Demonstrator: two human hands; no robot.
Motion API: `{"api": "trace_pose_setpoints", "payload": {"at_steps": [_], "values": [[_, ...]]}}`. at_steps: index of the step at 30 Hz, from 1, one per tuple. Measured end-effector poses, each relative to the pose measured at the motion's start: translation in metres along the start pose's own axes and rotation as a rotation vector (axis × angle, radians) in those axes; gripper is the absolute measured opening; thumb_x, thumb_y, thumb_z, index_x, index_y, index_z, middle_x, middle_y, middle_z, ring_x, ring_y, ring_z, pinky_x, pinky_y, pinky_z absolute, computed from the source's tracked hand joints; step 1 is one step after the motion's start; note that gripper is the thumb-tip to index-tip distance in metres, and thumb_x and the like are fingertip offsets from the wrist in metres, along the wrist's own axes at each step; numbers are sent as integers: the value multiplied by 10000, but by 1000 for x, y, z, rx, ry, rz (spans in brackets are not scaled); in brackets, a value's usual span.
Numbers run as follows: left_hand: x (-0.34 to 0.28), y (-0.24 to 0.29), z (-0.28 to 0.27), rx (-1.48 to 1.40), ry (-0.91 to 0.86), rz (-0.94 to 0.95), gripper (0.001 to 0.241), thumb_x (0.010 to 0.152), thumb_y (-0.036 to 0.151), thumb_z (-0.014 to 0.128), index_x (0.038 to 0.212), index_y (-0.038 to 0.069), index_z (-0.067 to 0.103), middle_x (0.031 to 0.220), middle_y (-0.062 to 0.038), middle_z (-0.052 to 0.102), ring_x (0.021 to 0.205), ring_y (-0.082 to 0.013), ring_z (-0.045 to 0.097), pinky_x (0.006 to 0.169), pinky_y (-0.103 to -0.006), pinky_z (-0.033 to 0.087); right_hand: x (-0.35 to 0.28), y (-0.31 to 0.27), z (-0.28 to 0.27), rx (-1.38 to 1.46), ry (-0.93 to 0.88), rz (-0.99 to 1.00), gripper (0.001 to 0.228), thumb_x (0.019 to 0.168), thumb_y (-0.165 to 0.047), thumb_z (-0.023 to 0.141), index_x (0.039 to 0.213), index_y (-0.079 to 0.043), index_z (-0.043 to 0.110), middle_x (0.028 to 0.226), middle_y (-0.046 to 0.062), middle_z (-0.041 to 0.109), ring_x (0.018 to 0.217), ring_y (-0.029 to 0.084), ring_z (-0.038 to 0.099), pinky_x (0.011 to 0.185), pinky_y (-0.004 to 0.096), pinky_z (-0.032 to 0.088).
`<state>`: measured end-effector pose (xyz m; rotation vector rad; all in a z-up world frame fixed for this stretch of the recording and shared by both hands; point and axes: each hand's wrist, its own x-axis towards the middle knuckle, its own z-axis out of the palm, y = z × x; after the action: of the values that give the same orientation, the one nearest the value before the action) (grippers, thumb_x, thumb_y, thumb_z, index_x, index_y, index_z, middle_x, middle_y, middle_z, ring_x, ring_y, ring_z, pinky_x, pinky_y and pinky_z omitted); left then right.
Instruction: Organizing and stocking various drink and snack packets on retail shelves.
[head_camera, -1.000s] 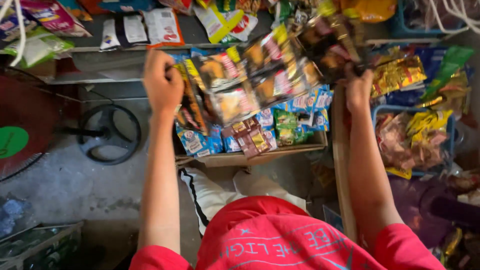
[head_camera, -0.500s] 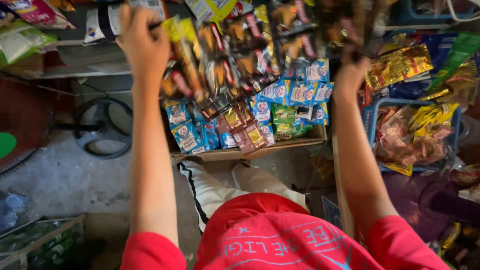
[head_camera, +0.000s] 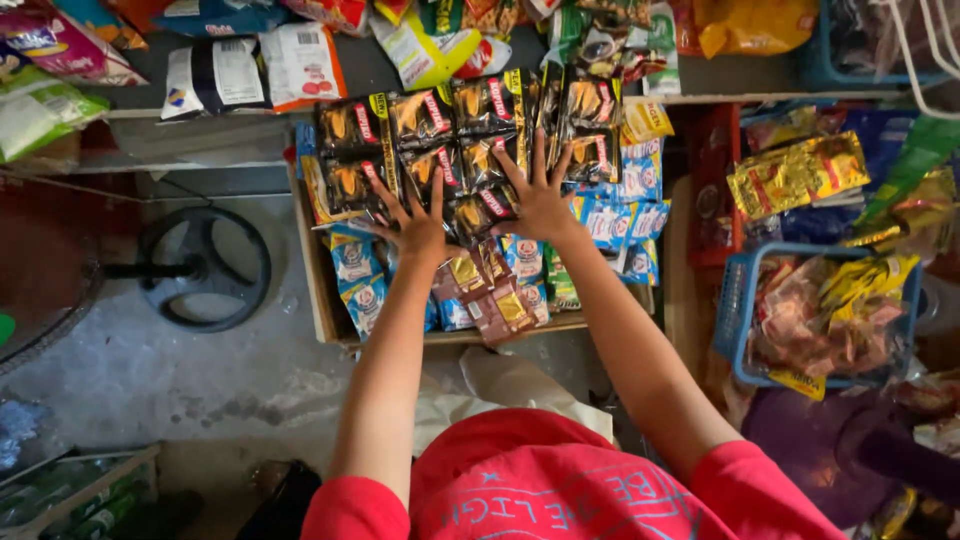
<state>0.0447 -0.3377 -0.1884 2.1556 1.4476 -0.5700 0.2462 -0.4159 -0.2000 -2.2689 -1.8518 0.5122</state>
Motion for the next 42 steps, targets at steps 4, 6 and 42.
{"api": "trace_pose_setpoints", "payload": {"at_steps": [4,6,42], "values": [[25,2,6,10,-13,-47,1579,608,606,924,1608,403,-282,1714,-178,-45,1450,-603,-292,1020,-943,16,14,-7,-5,46,-51,73,1364,578,-588,951,1619,-489,74,1681,205,-230,1372,738,-241,862,941,260],[24,5,1,-11,3,-57,1620,537,566,972,1556,421,-280,1725,-184,-104,1423,-582,-303,964,-929,45,16,-13,-10,30,-71,133,1330,609,-591,956,1611,-498,87,1676,160,-227,1376,715,-234,840,938,283],[-125,-305,-349,-604,935,857,460,956,148,733,1386,111,574,1381,-148,571,1298,-322,556,1117,-403,468,156,-378,-167,402,169,-825,579,959,-332,750,1459,-131,538,1486,179,535,1426,353,489,1195,444,365]]}}
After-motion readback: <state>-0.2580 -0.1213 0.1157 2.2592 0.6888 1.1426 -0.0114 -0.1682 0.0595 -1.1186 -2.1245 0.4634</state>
